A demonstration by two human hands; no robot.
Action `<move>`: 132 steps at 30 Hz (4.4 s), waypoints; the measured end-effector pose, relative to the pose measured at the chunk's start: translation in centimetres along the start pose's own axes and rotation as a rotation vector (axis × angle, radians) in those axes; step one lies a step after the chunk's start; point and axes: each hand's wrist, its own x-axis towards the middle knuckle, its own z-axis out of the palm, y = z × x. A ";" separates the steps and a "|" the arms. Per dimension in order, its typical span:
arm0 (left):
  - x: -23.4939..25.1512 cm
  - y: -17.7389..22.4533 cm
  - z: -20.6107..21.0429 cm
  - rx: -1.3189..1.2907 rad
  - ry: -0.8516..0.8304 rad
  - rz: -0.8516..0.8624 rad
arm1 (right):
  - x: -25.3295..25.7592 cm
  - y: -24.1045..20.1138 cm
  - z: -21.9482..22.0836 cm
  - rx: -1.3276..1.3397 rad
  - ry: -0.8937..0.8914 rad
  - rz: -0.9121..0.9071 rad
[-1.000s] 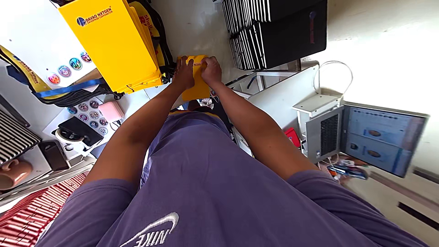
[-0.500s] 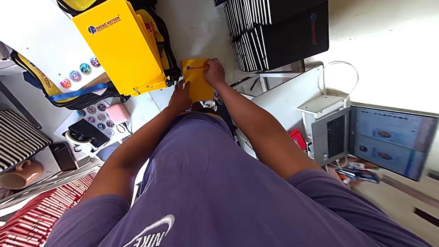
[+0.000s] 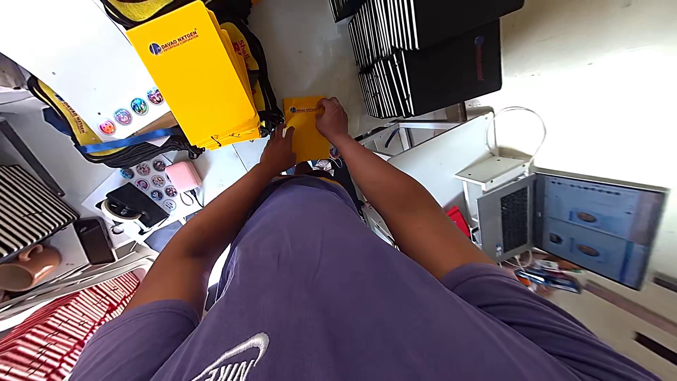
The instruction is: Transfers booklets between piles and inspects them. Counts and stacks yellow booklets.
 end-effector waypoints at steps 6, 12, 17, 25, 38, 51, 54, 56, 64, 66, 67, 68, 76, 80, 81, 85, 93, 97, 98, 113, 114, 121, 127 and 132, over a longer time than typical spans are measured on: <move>-0.3 -0.2 -0.2 0.001 0.006 0.001 | -0.2 0.0 0.2 0.000 0.023 -0.001; -0.7 -0.5 0.0 0.024 -0.004 0.000 | 0.0 -0.1 -0.4 -0.031 -0.007 -0.022; -0.9 -0.3 -0.2 0.013 -0.026 -0.027 | 0.2 -0.5 -0.9 -0.061 -0.056 -0.012; 0.5 0.9 -0.7 0.021 -0.022 -0.010 | 0.3 -0.3 -0.7 -0.101 -0.055 -0.041; 1.4 1.0 -0.3 0.020 -0.025 -0.053 | 0.8 0.1 -0.8 -0.141 -0.068 -0.067; 7.1 3.4 -1.1 -0.053 0.022 -0.023 | 0.8 0.5 -0.7 -0.121 -0.055 -0.113; 7.2 4.0 -1.4 -0.053 0.042 -0.029 | 1.1 1.2 -0.5 -0.134 -0.010 -0.204; 6.0 4.2 -1.3 -0.110 0.067 -0.065 | 1.4 1.5 -0.6 -0.135 0.022 -0.273; -0.6 1.8 3.0 -0.369 0.130 -0.342 | 1.7 2.2 -0.7 -0.122 0.153 -0.506; -0.7 1.5 3.2 -0.410 0.096 -0.368 | 1.6 2.4 -0.9 -0.051 0.202 -0.448; -0.6 1.5 3.1 -0.432 0.084 -0.382 | 1.2 2.5 -1.0 0.031 0.223 -0.343; -0.5 1.5 3.0 -0.440 0.072 -0.394 | 0.5 2.8 -1.1 0.138 0.234 -0.184; 0.9 1.6 1.8 -0.491 0.068 -0.438 | -7.4 4.0 2.1 0.350 -0.050 0.356; 1.4 1.3 1.1 -0.569 0.032 -0.459 | -8.0 3.9 2.9 0.422 -0.078 0.354; 1.5 1.2 0.9 -0.610 0.022 -0.447 | -7.9 4.3 2.8 0.490 -0.086 0.361; 1.1 0.6 0.5 -0.747 -0.064 -0.394 | -8.6 5.7 3.1 0.643 -0.111 0.352; -1.5 1.1 -0.8 -0.991 -0.078 -0.270 | -12.1 3.2 -0.3 1.044 -0.059 0.304; -7.3 5.9 -7.7 -0.955 0.167 0.073 | -14.7 -0.6 -6.2 1.201 -0.123 -0.009; -8.7 6.4 -10.0 -0.885 0.272 0.162 | -15.1 -2.4 -7.7 1.188 -0.144 -0.109; -11.4 -7.7 -18.1 -0.692 0.662 -0.236 | -6.8 -21.7 -3.0 0.947 -0.360 -0.082; -10.7 -8.3 -17.9 -0.893 0.630 -0.216 | -6.7 -21.5 -3.2 1.002 -0.434 -0.011; -7.0 -7.5 -17.5 -1.291 0.581 -0.199 | -5.6 -20.5 -4.1 1.113 -0.575 0.025; -6.9 -5.8 -16.4 -0.867 0.543 -0.297 | -6.9 -17.5 -5.0 1.145 -0.610 0.045; -7.9 -3.3 -15.2 -0.642 0.500 -0.244 | -6.1 -14.9 -4.8 1.297 -0.591 0.046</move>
